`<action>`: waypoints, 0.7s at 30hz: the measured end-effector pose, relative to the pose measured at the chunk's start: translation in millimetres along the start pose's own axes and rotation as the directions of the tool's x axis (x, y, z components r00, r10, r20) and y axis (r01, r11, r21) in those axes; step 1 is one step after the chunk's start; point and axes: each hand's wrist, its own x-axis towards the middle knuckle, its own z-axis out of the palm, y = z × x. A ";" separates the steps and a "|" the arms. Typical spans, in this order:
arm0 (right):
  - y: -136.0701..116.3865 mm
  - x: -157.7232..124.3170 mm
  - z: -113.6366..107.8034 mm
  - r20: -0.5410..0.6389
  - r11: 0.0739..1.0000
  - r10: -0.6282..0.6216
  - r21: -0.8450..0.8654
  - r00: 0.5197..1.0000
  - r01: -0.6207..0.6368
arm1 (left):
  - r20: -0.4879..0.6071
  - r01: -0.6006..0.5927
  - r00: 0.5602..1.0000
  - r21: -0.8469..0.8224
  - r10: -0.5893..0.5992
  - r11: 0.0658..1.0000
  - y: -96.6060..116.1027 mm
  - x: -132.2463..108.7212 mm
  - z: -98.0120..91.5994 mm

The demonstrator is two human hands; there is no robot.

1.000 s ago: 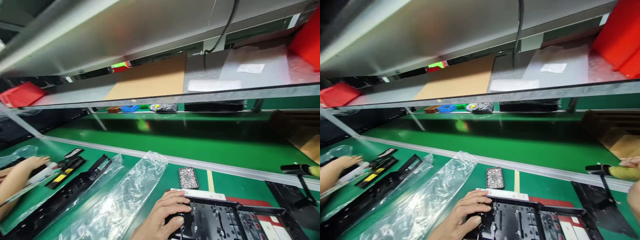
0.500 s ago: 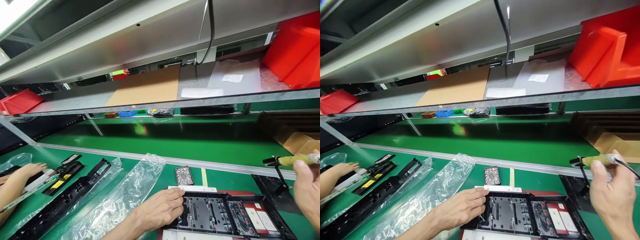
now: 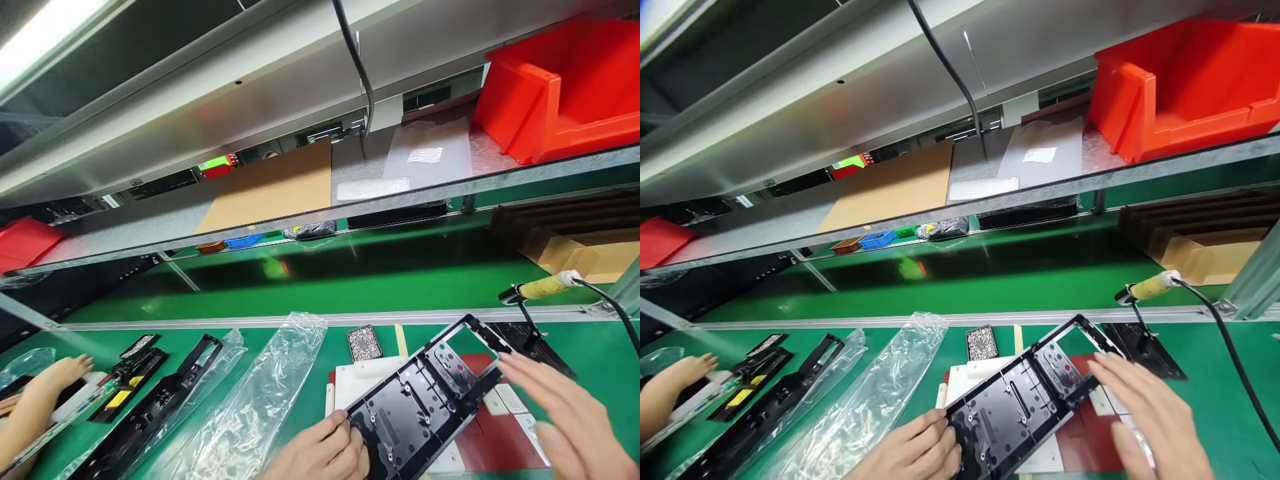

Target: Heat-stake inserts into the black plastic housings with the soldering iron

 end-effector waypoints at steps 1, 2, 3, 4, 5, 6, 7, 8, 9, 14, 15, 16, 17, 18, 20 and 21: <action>-8.0 -0.3 0.6 0.045 0.998 -0.043 0.037 0.998 0.041 | -0.025 0.011 1.000 0.002 -0.011 1.000 6.8 -3.2 1.2; -14.2 0.5 1.9 0.079 0.995 -0.083 0.065 0.993 0.078 | -0.042 0.024 0.999 0.000 -0.024 1.000 13.1 -6.4 2.2; -18.3 1.9 3.8 0.098 0.990 -0.122 0.080 0.988 0.114 | -0.040 0.038 0.998 -0.004 -0.038 0.999 18.8 -9.5 2.7; -20.8 3.6 5.9 0.104 0.986 -0.157 0.078 0.982 0.149 | -0.043 0.046 0.998 -0.007 -0.047 0.999 23.7 -12.4 2.6; -21.7 5.2 7.9 0.103 0.981 -0.184 0.076 0.977 0.177 | -0.056 0.052 0.997 -0.006 -0.052 0.999 27.8 -14.8 2.0; -21.7 6.4 9.6 0.099 0.977 -0.209 0.073 0.973 0.202 | -0.070 0.057 0.996 -0.004 -0.057 0.998 31.3 -16.8 1.1; -21.1 7.2 10.8 0.094 0.972 -0.232 0.072 0.968 0.226 | -0.082 0.061 0.995 -0.003 -0.061 0.998 34.3 -18.4 0.3; -20.2 7.6 11.5 0.091 0.967 -0.252 0.071 0.964 0.246 | -0.101 0.063 0.993 -0.002 -0.063 0.998 37.0 -19.6 -0.3; -19.3 7.5 11.7 0.089 0.962 -0.268 0.071 0.959 0.262 | -0.126 0.067 0.990 -0.002 -0.067 0.998 39.4 -20.6 -0.4; -16.9 5.0 9.6 0.088 0.949 -0.313 0.077 0.946 0.307 | -0.220 0.134 0.966 -0.025 -0.136 0.991 51.9 -23.3 5.1; -16.9 4.7 9.4 0.091 0.948 -0.316 0.078 0.944 0.309 | -0.225 0.141 0.964 -0.032 -0.145 0.989 54.3 -23.5 6.4; -17.0 4.5 9.3 0.095 0.947 -0.317 0.079 0.943 0.311 | -0.233 0.150 0.960 -0.039 -0.155 0.988 56.4 -23.6 7.4; -17.1 4.4 9.4 0.100 0.947 -0.318 0.080 0.943 0.311 | -0.241 0.160 0.956 -0.046 -0.166 0.986 58.2 -23.7 8.1; -17.2 4.4 9.6 0.105 0.947 -0.319 0.080 0.942 0.312 | -0.251 0.170 0.952 -0.051 -0.177 0.984 59.6 -23.8 8.2; -17.7 4.6 10.1 0.111 0.946 -0.321 0.078 0.940 0.314 | -0.264 0.186 0.945 -0.060 -0.195 0.981 61.4 -24.3 7.0; -18.1 4.9 10.4 0.112 0.946 -0.322 0.078 0.940 0.315 | -0.258 0.190 0.945 -0.062 -0.200 0.980 61.9 -25.0 5.6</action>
